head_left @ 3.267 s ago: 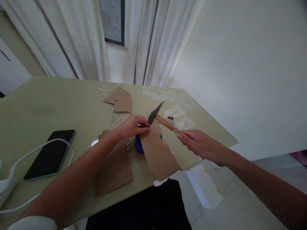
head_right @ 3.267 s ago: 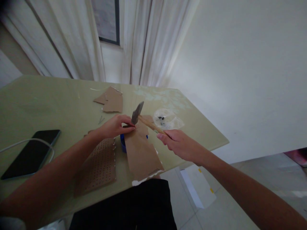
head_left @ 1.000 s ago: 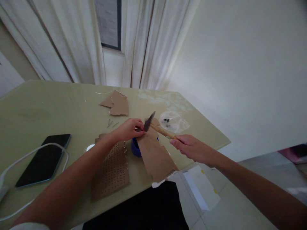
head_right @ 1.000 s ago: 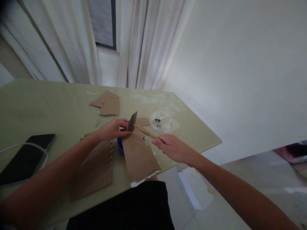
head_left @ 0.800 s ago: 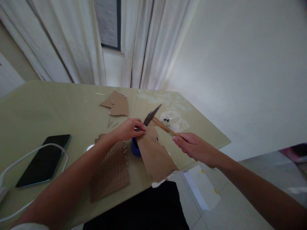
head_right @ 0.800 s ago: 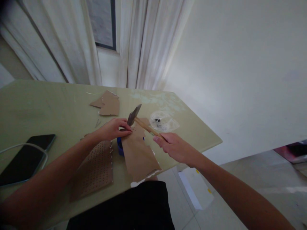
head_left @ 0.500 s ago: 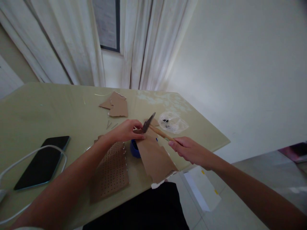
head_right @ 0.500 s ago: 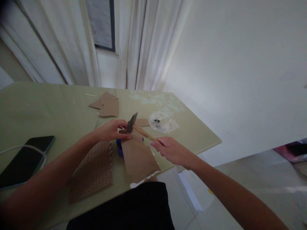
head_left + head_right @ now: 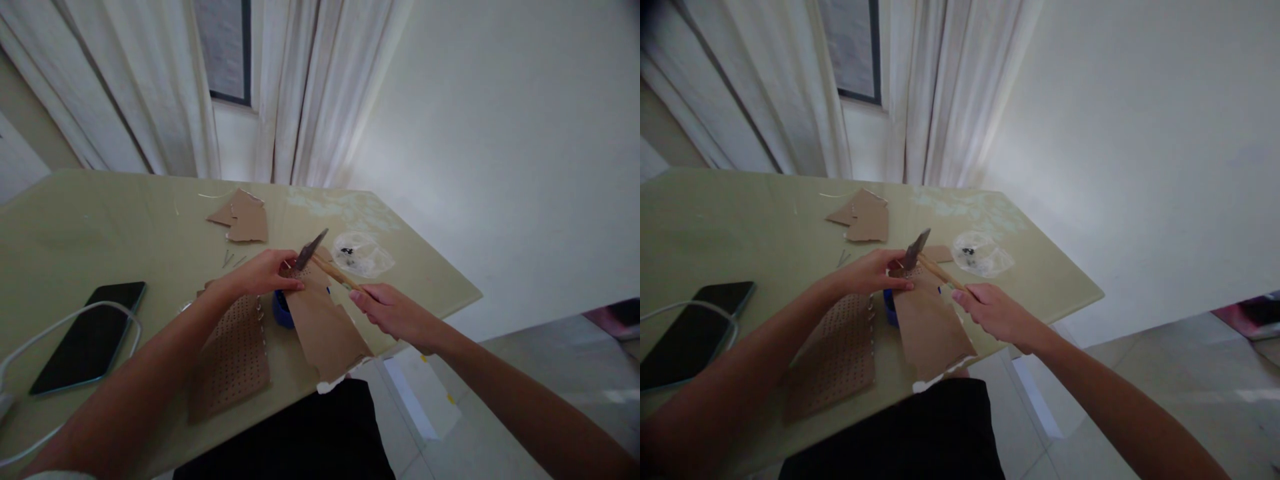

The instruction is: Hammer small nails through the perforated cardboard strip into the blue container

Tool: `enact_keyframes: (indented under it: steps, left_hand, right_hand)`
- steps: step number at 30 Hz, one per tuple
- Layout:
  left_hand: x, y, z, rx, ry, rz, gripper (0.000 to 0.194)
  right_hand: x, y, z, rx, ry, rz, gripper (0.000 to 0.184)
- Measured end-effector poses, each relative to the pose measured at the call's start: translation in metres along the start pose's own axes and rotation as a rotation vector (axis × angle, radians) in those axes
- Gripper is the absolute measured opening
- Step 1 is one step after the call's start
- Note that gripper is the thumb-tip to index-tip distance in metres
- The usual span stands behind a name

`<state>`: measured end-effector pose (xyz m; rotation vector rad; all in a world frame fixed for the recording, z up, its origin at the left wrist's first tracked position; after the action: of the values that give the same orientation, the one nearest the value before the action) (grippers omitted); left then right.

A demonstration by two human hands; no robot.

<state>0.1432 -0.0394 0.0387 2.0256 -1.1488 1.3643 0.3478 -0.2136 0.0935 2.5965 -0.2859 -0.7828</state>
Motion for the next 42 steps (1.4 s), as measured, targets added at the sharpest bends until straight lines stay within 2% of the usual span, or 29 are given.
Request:
enact_keyframes:
  steps: [5,8,12,14,19,22,25,28,32,33,35,38,42]
  left_hand:
    - [-0.003,0.000,0.000,-0.004,0.019,-0.007,0.046]
    - [-0.004,0.000,-0.001,-0.001,-0.040,-0.008,0.048]
    - [-0.006,-0.001,-0.002,0.009,-0.029,-0.013,0.059]
    - [-0.007,-0.002,-0.003,0.005,0.015,0.002,0.059]
    - [-0.013,0.000,-0.007,0.001,0.084,0.014,0.050]
    - [-0.014,0.002,-0.006,-0.019,0.107,-0.009,0.047]
    - [-0.013,0.003,-0.005,-0.061,0.135,-0.029,0.044]
    - [-0.019,0.006,-0.022,0.014,0.075,-0.064,0.045]
    - [-0.038,0.020,-0.074,0.270,-0.290,-0.157,0.041]
    - [-0.044,0.025,-0.086,0.315,-0.380,-0.197,0.040]
    - [-0.056,0.034,-0.102,0.332,-0.505,-0.299,0.037]
    - [-0.074,0.043,-0.109,0.307,-0.589,-0.454,0.035]
    - [-0.091,0.046,-0.103,0.262,-0.580,-0.567,0.029]
  right_hand:
    - [0.004,-0.004,0.005,-0.037,0.012,0.032,0.059]
    - [0.001,-0.005,0.001,0.041,-0.014,-0.034,0.060]
    - [0.003,-0.014,-0.011,0.234,-0.230,-0.096,0.065]
    - [0.004,-0.026,-0.016,0.355,-0.364,-0.147,0.066]
    - [0.001,-0.079,-0.023,0.724,-0.633,-0.284,0.069]
    - [0.001,-0.117,-0.019,0.876,-0.721,-0.284,0.066]
    - [0.003,-0.147,-0.017,0.974,-0.733,-0.283,0.064]
    - [0.011,-0.165,-0.011,1.017,-0.687,-0.278,0.064]
    - [0.026,-0.173,0.005,1.004,-0.599,-0.225,0.064]
    - [0.029,-0.174,0.008,0.989,-0.597,-0.221,0.065]
    - [0.034,-0.175,0.012,0.970,-0.593,-0.228,0.065]
    - [0.038,-0.177,0.012,0.965,-0.560,-0.243,0.065]
    - [0.045,-0.185,0.012,0.889,-0.545,-0.215,0.067]
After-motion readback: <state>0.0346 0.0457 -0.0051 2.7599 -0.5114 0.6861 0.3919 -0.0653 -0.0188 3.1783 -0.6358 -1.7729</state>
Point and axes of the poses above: each hand's wrist, its own y-axis away from the middle knuckle, its own z-axis out of the palm, x = y × z, the point moved 6 cm from there along -y, towards the middle knuckle, and after that the axes turned 14 degrees about y, right-handed, at the moved point
